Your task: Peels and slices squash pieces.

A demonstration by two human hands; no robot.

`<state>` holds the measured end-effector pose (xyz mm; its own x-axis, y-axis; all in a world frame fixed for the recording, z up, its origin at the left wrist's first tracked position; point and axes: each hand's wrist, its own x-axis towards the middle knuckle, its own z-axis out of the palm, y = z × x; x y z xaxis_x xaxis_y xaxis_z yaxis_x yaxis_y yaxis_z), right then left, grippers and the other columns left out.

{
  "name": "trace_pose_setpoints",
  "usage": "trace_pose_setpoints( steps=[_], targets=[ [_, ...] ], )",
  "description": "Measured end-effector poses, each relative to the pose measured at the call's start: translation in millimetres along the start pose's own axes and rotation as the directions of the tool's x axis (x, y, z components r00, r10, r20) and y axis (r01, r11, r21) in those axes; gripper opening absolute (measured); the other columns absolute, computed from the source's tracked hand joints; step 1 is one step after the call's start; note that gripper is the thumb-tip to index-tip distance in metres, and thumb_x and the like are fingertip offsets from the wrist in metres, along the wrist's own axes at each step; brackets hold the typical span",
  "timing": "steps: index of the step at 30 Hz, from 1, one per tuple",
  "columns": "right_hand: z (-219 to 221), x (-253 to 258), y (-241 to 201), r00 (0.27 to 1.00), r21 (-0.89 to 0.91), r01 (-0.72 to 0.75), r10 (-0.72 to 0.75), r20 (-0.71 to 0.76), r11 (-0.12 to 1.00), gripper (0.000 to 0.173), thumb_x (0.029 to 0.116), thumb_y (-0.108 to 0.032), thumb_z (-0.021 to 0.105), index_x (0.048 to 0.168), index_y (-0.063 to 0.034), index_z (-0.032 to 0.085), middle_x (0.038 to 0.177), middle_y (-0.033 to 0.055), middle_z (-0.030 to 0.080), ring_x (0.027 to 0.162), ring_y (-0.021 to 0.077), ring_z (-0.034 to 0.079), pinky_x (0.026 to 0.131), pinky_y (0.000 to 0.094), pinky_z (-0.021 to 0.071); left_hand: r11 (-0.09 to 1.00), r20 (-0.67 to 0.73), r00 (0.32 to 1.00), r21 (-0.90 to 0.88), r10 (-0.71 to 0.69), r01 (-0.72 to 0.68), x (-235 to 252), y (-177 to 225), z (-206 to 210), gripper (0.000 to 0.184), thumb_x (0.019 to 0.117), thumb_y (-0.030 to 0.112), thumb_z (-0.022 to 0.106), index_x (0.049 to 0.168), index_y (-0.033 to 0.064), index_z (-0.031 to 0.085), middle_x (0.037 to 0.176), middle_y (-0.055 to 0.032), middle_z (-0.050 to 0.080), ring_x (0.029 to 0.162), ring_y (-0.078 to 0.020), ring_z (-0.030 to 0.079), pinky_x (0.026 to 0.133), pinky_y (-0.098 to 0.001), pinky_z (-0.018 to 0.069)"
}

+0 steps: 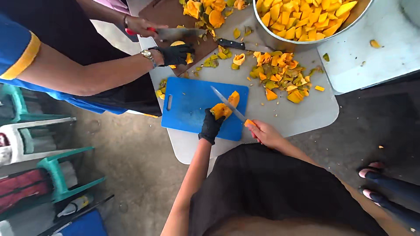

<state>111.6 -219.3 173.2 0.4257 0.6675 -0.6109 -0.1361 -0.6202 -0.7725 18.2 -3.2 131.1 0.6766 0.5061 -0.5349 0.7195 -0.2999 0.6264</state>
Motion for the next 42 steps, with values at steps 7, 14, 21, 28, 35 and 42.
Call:
trace_pose_setpoints(
  steps=[7,14,21,28,35,42],
  targets=[
    [1,8,-9,0.998,-0.131,-0.056,0.059,0.018,0.990,0.044,0.1135,-0.032,0.037,0.117,0.0051,0.060,0.083,0.0137,0.059,0.073,0.0225,0.058,0.073,0.0401,0.0504,0.993,0.037,0.996,0.091,-0.080,0.077,-1,29,-2,0.069,0.0956,0.020,0.073,0.147,-0.0053,0.033,0.126,-0.0285,0.062,0.111,-0.0401,0.066,0.097,-0.0556,0.0516],
    [-4,19,-25,0.950,0.026,-0.282,0.275,0.150,0.959,0.049,0.1122,-0.043,0.031,0.107,-0.0015,0.056,0.070,0.0029,0.046,0.049,0.0085,0.043,0.048,0.0229,0.0403,0.994,0.034,0.998,0.102,-0.052,0.048,-1,24,-1,0.070,0.0956,0.019,0.073,0.146,-0.0064,0.031,0.124,-0.0285,0.062,0.109,-0.0384,0.066,0.097,-0.0524,0.0522],
    [12,45,-28,0.947,-0.009,-0.297,0.295,0.124,0.955,0.054,0.1128,-0.043,0.030,0.105,0.0018,0.058,0.069,0.0074,0.047,0.051,0.0150,0.045,0.049,0.0298,0.0417,0.966,0.083,0.993,0.250,-0.087,0.064,-5,37,6,0.068,0.0992,0.019,0.068,0.149,-0.0057,0.028,0.143,-0.0312,0.048,0.121,-0.0412,0.061,0.102,-0.0532,0.0509],
    [10,53,-35,0.980,-0.372,-0.177,0.200,0.023,0.911,0.054,0.1119,-0.043,0.036,0.112,0.0063,0.060,0.099,0.0260,0.065,0.099,0.0414,0.067,0.084,0.0572,0.0518,0.960,0.090,0.989,0.265,-0.119,0.092,3,44,0,0.072,0.0977,0.023,0.070,0.148,-0.0069,0.028,0.140,-0.0327,0.050,0.124,-0.0430,0.058,0.104,-0.0546,0.0486],
    [-22,33,-11,0.991,-0.124,-0.121,0.111,-0.080,0.985,0.051,0.1135,-0.038,0.033,0.126,0.0051,0.056,0.085,0.0201,0.061,0.071,0.0332,0.063,0.068,0.0510,0.0534,0.933,0.144,0.973,0.337,-0.181,0.124,12,63,-11,0.075,0.0973,0.024,0.071,0.150,-0.0050,0.026,0.139,-0.0323,0.051,0.123,-0.0442,0.059,0.101,-0.0580,0.0495],
    [-42,36,9,0.955,-0.016,-0.274,0.269,-0.124,0.962,0.054,0.1129,-0.043,0.028,0.122,0.0030,0.056,0.078,0.0142,0.055,0.058,0.0238,0.055,0.058,0.0408,0.0502,0.912,0.162,0.968,0.395,-0.192,0.114,19,70,-14,0.075,0.0968,0.023,0.071,0.150,-0.0041,0.026,0.139,-0.0322,0.051,0.122,-0.0444,0.060,0.100,-0.0580,0.0506]
  ],
)
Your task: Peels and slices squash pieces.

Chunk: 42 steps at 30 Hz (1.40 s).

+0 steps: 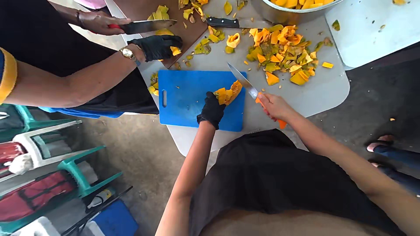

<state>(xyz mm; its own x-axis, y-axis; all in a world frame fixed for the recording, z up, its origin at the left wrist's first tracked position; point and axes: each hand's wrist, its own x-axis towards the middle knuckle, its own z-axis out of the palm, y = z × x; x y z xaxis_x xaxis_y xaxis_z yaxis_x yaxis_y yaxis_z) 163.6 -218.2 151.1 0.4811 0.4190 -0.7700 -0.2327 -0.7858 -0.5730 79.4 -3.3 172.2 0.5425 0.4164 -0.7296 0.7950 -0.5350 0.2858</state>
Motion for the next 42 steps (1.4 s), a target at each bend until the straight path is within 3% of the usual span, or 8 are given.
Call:
trace_pose_setpoints(
  steps=[6,8,12,19,24,31,37,42],
  targets=[
    [-12,5,-9,0.990,0.107,-0.111,0.101,0.099,0.988,0.053,0.1119,-0.046,0.029,0.107,-0.0003,0.055,0.067,0.0044,0.046,0.047,0.0132,0.044,0.045,0.0293,0.0433,0.999,-0.006,0.999,-0.003,0.033,-0.033,0,-2,-2,0.072,0.0972,0.019,0.070,0.149,-0.0047,0.026,0.138,-0.0322,0.051,0.117,-0.0436,0.062,0.098,-0.0566,0.0519],
    [-16,8,-14,0.980,0.063,-0.149,0.139,0.142,0.987,0.054,0.1116,-0.047,0.029,0.108,0.0001,0.055,0.067,0.0049,0.045,0.047,0.0136,0.044,0.046,0.0293,0.0427,0.997,-0.014,0.998,0.053,0.054,-0.053,0,-1,-1,0.068,0.0970,0.017,0.070,0.148,-0.0029,0.029,0.141,-0.0319,0.049,0.114,-0.0445,0.063,0.094,-0.0572,0.0536],
    [3,25,-19,0.978,0.064,-0.152,0.141,0.156,0.986,0.060,0.1115,-0.049,0.026,0.114,0.0021,0.057,0.072,0.0072,0.049,0.052,0.0160,0.047,0.051,0.0320,0.0455,0.996,-0.024,0.999,0.076,0.045,-0.043,-2,4,1,0.067,0.0975,0.016,0.069,0.149,-0.0021,0.030,0.143,-0.0319,0.047,0.121,-0.0461,0.060,0.098,-0.0593,0.0510],
    [9,33,-22,0.963,0.262,-0.198,0.138,0.232,0.945,0.059,0.1112,-0.051,0.024,0.100,-0.0024,0.055,0.064,0.0015,0.046,0.045,0.0103,0.044,0.044,0.0259,0.0426,0.999,-0.027,0.999,0.047,0.022,-0.021,-1,5,-2,0.071,0.0978,0.019,0.069,0.149,-0.0038,0.026,0.141,-0.0326,0.048,0.118,-0.0439,0.062,0.098,-0.0558,0.0520],
    [36,46,-14,0.930,0.446,-0.287,0.135,0.343,0.848,0.059,0.1099,-0.056,0.023,0.095,-0.0061,0.051,0.057,-0.0012,0.042,0.041,0.0083,0.042,0.040,0.0243,0.0419,0.999,-0.066,0.997,0.029,0.031,-0.030,-4,-1,5,0.070,0.0971,0.018,0.070,0.148,-0.0045,0.028,0.139,-0.0322,0.050,0.117,-0.0433,0.063,0.098,-0.0550,0.0523],
    [35,37,-14,0.927,0.433,-0.288,0.135,0.350,0.854,0.058,0.1100,-0.055,0.023,0.098,-0.0060,0.051,0.060,-0.0004,0.043,0.042,0.0090,0.043,0.042,0.0243,0.0424,0.997,-0.114,0.992,-0.032,0.062,-0.066,-6,-12,16,0.071,0.0962,0.018,0.072,0.148,-0.0053,0.029,0.137,-0.0320,0.053,0.120,-0.0431,0.061,0.102,-0.0544,0.0499],
    [44,37,-10,0.912,0.549,-0.338,0.123,0.390,0.765,0.058,0.1096,-0.057,0.022,0.089,-0.0098,0.049,0.055,-0.0030,0.039,0.040,0.0067,0.039,0.039,0.0221,0.0390,0.988,-0.152,0.979,-0.049,0.138,-0.147,-2,-20,18,0.069,0.0949,0.015,0.073,0.146,-0.0077,0.032,0.132,-0.0308,0.058,0.119,-0.0416,0.063,0.103,-0.0536,0.0499],
    [50,43,-6,0.891,0.637,-0.396,0.110,0.440,0.661,0.058,0.1076,-0.061,0.026,0.089,-0.0106,0.047,0.055,-0.0037,0.039,0.038,0.0049,0.040,0.038,0.0208,0.0397,0.979,-0.152,0.977,-0.109,0.152,-0.170,5,-23,14,0.071,0.0919,0.010,0.075,0.145,-0.0093,0.032,0.129,-0.0308,0.060,0.120,-0.0404,0.062,0.104,-0.0518,0.0492]
  ],
)
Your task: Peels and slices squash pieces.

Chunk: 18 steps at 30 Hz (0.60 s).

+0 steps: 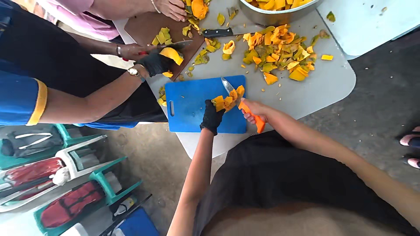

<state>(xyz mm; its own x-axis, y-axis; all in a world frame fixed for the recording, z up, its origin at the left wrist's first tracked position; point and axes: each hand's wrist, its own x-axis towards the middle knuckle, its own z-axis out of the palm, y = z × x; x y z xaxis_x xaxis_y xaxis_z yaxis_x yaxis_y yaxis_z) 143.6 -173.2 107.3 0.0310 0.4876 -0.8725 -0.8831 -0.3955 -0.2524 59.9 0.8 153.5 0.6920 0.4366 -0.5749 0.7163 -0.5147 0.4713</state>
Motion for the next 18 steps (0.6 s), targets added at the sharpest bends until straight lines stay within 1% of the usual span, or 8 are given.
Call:
trace_pose_setpoints(
  steps=[4,6,7,9,11,14,16,18],
  targets=[
    [11,-17,-4,1.000,0.049,-0.021,0.021,-0.011,0.999,0.056,0.1078,-0.060,0.023,0.090,-0.0116,0.046,0.056,-0.0038,0.038,0.038,0.0046,0.038,0.037,0.0190,0.0374,0.999,-0.016,0.999,-0.021,0.034,-0.035,1,-8,1,0.069,0.0916,0.010,0.076,0.144,-0.0088,0.034,0.127,-0.0305,0.061,0.117,-0.0404,0.063,0.102,-0.0528,0.0500],
    [20,-32,-5,0.998,-0.053,0.008,-0.011,-0.063,0.999,0.057,0.1090,-0.057,0.021,0.094,-0.0096,0.047,0.060,-0.0027,0.037,0.042,0.0058,0.037,0.041,0.0193,0.0375,0.997,-0.026,0.998,-0.058,0.055,-0.057,-1,-11,3,0.068,0.0908,0.009,0.076,0.142,-0.0094,0.034,0.125,-0.0303,0.061,0.114,-0.0393,0.064,0.100,-0.0521,0.0510],
    [22,-36,-3,0.994,-0.151,0.041,-0.056,-0.098,0.988,0.056,0.1101,-0.055,0.021,0.100,-0.0079,0.049,0.062,-0.0009,0.039,0.044,0.0080,0.038,0.043,0.0214,0.0387,0.996,-0.029,0.998,-0.075,0.047,-0.049,-2,-14,3,0.069,0.0905,0.009,0.076,0.142,-0.0094,0.035,0.124,-0.0297,0.062,0.113,-0.0385,0.065,0.099,-0.0514,0.0516],
    [17,-30,4,0.972,-0.381,0.125,-0.190,-0.138,0.916,0.052,0.1115,-0.049,0.025,0.125,-0.0056,0.050,0.066,0.0058,0.048,0.046,0.0137,0.049,0.045,0.0271,0.0474,0.993,-0.033,0.999,-0.119,-0.012,0.008,-3,-17,4,0.073,0.0905,0.012,0.078,0.145,-0.0085,0.033,0.123,-0.0286,0.063,0.110,-0.0373,0.066,0.096,-0.0504,0.0533],
    [14,-35,6,0.943,-0.587,0.118,-0.276,-0.187,0.801,0.051,0.1121,-0.044,0.029,0.140,-0.0058,0.046,0.077,0.0135,0.058,0.056,0.0212,0.058,0.055,0.0348,0.0526,0.989,-0.048,0.998,-0.148,-0.038,0.031,-6,-19,7,0.075,0.0903,0.013,0.078,0.146,-0.0086,0.032,0.123,-0.0287,0.063,0.110,-0.0368,0.066,0.097,-0.0497,0.0533],
    [21,-57,7,0.913,-0.737,0.043,-0.326,-0.246,0.674,0.049,0.1135,-0.038,0.030,0.132,0.0017,0.052,0.092,0.0238,0.061,0.074,0.0354,0.063,0.070,0.0505,0.0531,0.981,-0.052,0.995,-0.180,-0.081,0.070,-8,-19,11,0.078,0.0906,0.014,0.078,0.147,-0.0093,0.030,0.125,-0.0304,0.062,0.114,-0.0387,0.065,0.101,-0.0508,0.0515],
    [23,-68,8,0.913,-0.736,0.019,-0.311,-0.263,0.677,0.048,0.1135,-0.036,0.033,0.123,0.0048,0.056,0.090,0.0229,0.060,0.075,0.0341,0.062,0.069,0.0497,0.0510,0.978,-0.056,0.993,-0.186,-0.105,0.093,-9,-20,11,0.078,0.0907,0.015,0.078,0.147,-0.0091,0.030,0.124,-0.0304,0.062,0.111,-0.0385,0.065,0.098,-0.0507,0.0525],
    [20,-65,10,0.923,-0.702,0.002,-0.272,-0.274,0.712,0.049,0.1130,-0.038,0.034,0.121,0.0044,0.057,0.086,0.0196,0.058,0.070,0.0293,0.058,0.065,0.0453,0.0494,0.976,-0.055,0.992,-0.195,-0.111,0.098,-10,-17,11,0.078,0.0903,0.014,0.078,0.147,-0.0089,0.030,0.124,-0.0304,0.062,0.110,-0.0384,0.066,0.097,-0.0506,0.0526]
  ],
)
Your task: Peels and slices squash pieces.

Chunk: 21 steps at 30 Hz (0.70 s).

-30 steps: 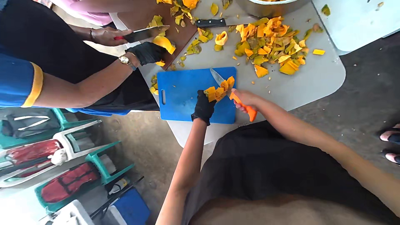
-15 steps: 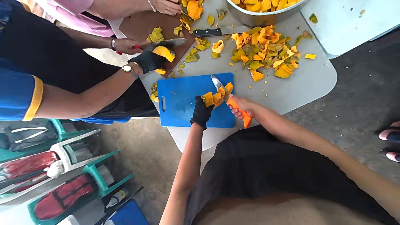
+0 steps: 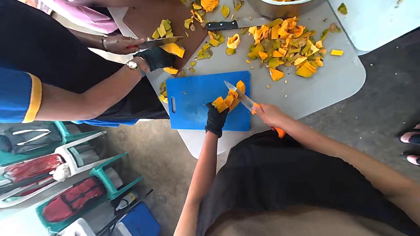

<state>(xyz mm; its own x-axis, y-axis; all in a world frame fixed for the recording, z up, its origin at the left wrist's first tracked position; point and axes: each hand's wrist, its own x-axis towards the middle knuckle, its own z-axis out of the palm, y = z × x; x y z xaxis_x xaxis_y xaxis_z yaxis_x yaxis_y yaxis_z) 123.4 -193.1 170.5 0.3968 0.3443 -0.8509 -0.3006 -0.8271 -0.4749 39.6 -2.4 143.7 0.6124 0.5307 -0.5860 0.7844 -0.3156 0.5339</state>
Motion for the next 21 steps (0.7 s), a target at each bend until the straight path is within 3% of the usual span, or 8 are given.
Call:
trace_pose_setpoints(
  steps=[5,9,11,14,17,21],
  targets=[
    [3,17,-11,0.999,0.105,-0.008,0.003,0.044,0.994,0.051,0.1123,-0.043,0.033,0.120,0.0021,0.056,0.078,0.0140,0.052,0.060,0.0234,0.052,0.056,0.0384,0.0468,0.991,0.012,1.000,-0.134,0.009,-0.007,11,-15,1,0.085,0.0876,0.011,0.080,0.150,-0.0077,0.027,0.125,-0.0290,0.062,0.110,-0.0342,0.066,0.096,-0.0475,0.0549],
    [-4,12,-27,0.994,0.135,-0.055,0.040,0.105,0.989,0.052,0.1128,-0.043,0.030,0.123,0.0021,0.053,0.078,0.0117,0.050,0.059,0.0206,0.049,0.056,0.0359,0.0458,0.979,0.011,1.000,-0.204,0.006,-0.004,12,-15,4,0.090,0.0871,0.008,0.080,0.153,-0.0070,0.021,0.127,-0.0296,0.060,0.108,-0.0325,0.067,0.093,-0.0459,0.0565],
    [2,29,-24,0.994,0.108,-0.052,0.040,0.105,0.993,0.053,0.1122,-0.046,0.029,0.123,0.0005,0.054,0.076,0.0110,0.050,0.056,0.0198,0.050,0.054,0.0347,0.0463,0.971,-0.015,0.999,-0.231,0.053,-0.055,9,-20,10,0.088,0.0866,0.006,0.080,0.152,-0.0070,0.022,0.126,-0.0287,0.060,0.108,-0.0315,0.067,0.093,-0.0446,0.0569],
    [8,47,-24,0.994,0.080,-0.036,0.028,0.106,0.996,0.055,0.1115,-0.048,0.030,0.123,-0.0004,0.054,0.076,0.0116,0.051,0.056,0.0210,0.050,0.053,0.0345,0.0459,0.979,-0.050,0.995,-0.181,0.081,-0.089,6,-30,17,0.085,0.0890,0.013,0.080,0.152,-0.0042,0.025,0.125,-0.0276,0.062,0.111,-0.0351,0.066,0.096,-0.0499,0.0542],
    [0,23,-35,0.986,0.120,-0.075,0.056,0.158,0.990,0.054,0.1126,-0.045,0.028,0.126,0.0011,0.053,0.080,0.0120,0.051,0.061,0.0204,0.050,0.059,0.0351,0.0466,0.974,-0.079,0.996,-0.221,0.034,-0.051,-2,-23,21,0.083,0.0884,0.011,0.079,0.150,-0.0053,0.027,0.121,-0.0268,0.063,0.104,-0.0315,0.067,0.092,-0.0467,0.0552],
    [9,26,-28,0.985,0.269,-0.131,0.096,0.140,0.954,0.052,0.1118,-0.047,0.030,0.118,-0.0009,0.054,0.069,0.0064,0.046,0.049,0.0144,0.045,0.047,0.0277,0.0431,0.972,-0.121,0.988,-0.206,0.092,-0.116,-7,-26,31,0.077,0.0894,0.010,0.079,0.149,0.0013,0.031,0.122,-0.0247,0.064,0.107,-0.0345,0.067,0.091,-0.0523,0.0545]
  ],
)
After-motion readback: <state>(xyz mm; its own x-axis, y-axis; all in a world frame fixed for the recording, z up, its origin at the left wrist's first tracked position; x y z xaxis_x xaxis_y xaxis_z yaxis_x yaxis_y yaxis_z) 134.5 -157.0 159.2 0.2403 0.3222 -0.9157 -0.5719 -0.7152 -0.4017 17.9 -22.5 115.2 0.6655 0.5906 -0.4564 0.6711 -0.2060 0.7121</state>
